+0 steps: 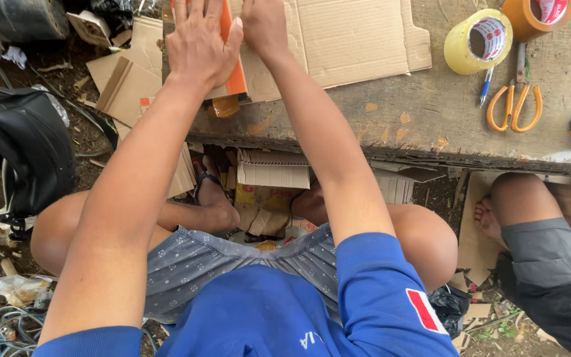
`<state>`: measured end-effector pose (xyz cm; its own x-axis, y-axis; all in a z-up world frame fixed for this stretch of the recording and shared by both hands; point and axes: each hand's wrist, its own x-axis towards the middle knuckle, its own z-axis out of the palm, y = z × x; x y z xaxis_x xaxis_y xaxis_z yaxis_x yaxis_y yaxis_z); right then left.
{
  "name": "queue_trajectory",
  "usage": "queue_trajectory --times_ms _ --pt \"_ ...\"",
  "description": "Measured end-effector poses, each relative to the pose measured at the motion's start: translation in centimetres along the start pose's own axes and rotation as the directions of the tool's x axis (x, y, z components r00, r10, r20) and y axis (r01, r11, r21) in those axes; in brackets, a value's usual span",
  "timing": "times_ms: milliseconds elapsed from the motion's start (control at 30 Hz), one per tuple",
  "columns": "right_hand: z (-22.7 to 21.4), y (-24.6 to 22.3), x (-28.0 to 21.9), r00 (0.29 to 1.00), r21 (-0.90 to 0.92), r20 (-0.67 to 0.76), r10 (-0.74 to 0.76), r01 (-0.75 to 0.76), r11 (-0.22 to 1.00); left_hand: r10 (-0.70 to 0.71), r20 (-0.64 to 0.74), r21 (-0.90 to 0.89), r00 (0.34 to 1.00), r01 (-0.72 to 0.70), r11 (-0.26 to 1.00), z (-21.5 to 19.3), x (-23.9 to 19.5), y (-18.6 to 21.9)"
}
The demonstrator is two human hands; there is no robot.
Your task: The person cuts a large piece of cardboard with a utility knife, folds it into a box shape, and secures the edges with brown tape. The person works at a wooden table outdoors.
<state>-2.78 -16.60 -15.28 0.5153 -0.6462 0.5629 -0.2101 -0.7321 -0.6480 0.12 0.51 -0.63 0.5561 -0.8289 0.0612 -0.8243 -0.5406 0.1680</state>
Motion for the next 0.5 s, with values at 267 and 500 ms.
queue_trajectory --times_ms 267,500 --pt "3.6 4.4 4.3 0.875 -0.228 0.201 -0.441 0.479 0.848 0.007 -0.090 0.000 0.996 -0.007 1.000 1.1 0.8 -0.4" --pt "3.3 4.8 4.3 0.908 -0.163 0.322 -0.268 0.332 0.929 0.001 -0.085 -0.031 0.996 -0.004 1.000 0.5 0.7 0.0"
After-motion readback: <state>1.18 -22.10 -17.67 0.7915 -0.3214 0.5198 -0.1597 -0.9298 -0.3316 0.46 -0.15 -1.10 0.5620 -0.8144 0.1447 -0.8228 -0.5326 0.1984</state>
